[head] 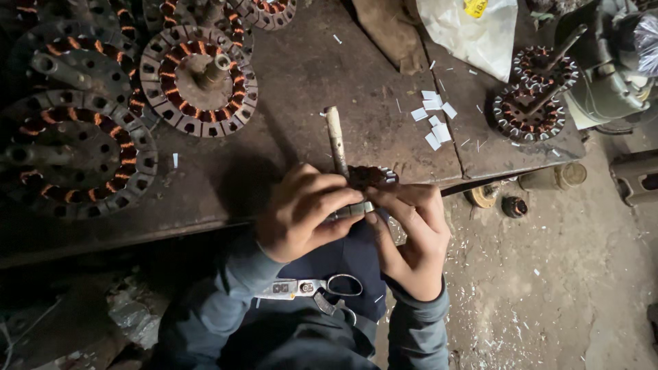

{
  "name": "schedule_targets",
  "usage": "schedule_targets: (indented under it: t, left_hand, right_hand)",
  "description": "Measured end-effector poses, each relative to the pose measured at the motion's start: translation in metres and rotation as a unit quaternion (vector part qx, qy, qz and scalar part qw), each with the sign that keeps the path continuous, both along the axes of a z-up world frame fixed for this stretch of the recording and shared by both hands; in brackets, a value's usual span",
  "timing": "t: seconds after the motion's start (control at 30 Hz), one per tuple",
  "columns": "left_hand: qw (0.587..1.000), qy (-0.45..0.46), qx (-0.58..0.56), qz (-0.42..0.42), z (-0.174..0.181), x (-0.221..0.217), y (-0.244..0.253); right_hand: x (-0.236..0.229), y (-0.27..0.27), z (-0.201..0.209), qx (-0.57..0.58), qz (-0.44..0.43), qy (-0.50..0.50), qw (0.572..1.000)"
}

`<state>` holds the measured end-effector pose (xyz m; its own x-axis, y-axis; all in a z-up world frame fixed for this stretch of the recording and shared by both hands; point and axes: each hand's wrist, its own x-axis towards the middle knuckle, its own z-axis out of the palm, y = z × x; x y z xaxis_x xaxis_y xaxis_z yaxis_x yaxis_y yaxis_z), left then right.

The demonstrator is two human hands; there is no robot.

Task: The person cuts small white rectangular pieces with scissors and places them into slots on circular copper-wound stator components. The person repeatedly picks up pieces, cuts them, and inserts them into the stator slots on a cluttered workbench.

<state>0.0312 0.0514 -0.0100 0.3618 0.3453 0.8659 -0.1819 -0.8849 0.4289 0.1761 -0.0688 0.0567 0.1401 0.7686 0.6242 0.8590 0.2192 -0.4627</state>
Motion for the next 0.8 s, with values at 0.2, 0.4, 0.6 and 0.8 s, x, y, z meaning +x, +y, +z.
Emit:
schedule_targets:
  t: [0.2, 0.4, 0.6, 0.8]
  left_hand:
    - [1.0, -0.004, -0.003, 0.014, -0.002, 0.003, 0.0]
    - [0.996, 0.067, -0.047, 0.034, -0.011, 0.0, -0.004]
    - [0.988, 0.147, -0.045, -0.03, -0.066, -0.021, 0.064]
    - [0.991, 0.13, -0.034, -0.009, -0.111, -0.032, 0.076]
  right_hand:
    - [-0.002, -0.002, 0.004, -0.01, 0.007, 0.009, 1.0]
    - [0.014, -0.002, 0.004, -0.015, 0.037, -0.003, 0.999]
    - [0.011, 0.017, 0.001, 0.004, 0.065, 0.037, 0.997]
    - [0.009, 0.023, 0.006, -0.017, 0.084, 0.094, 0.992]
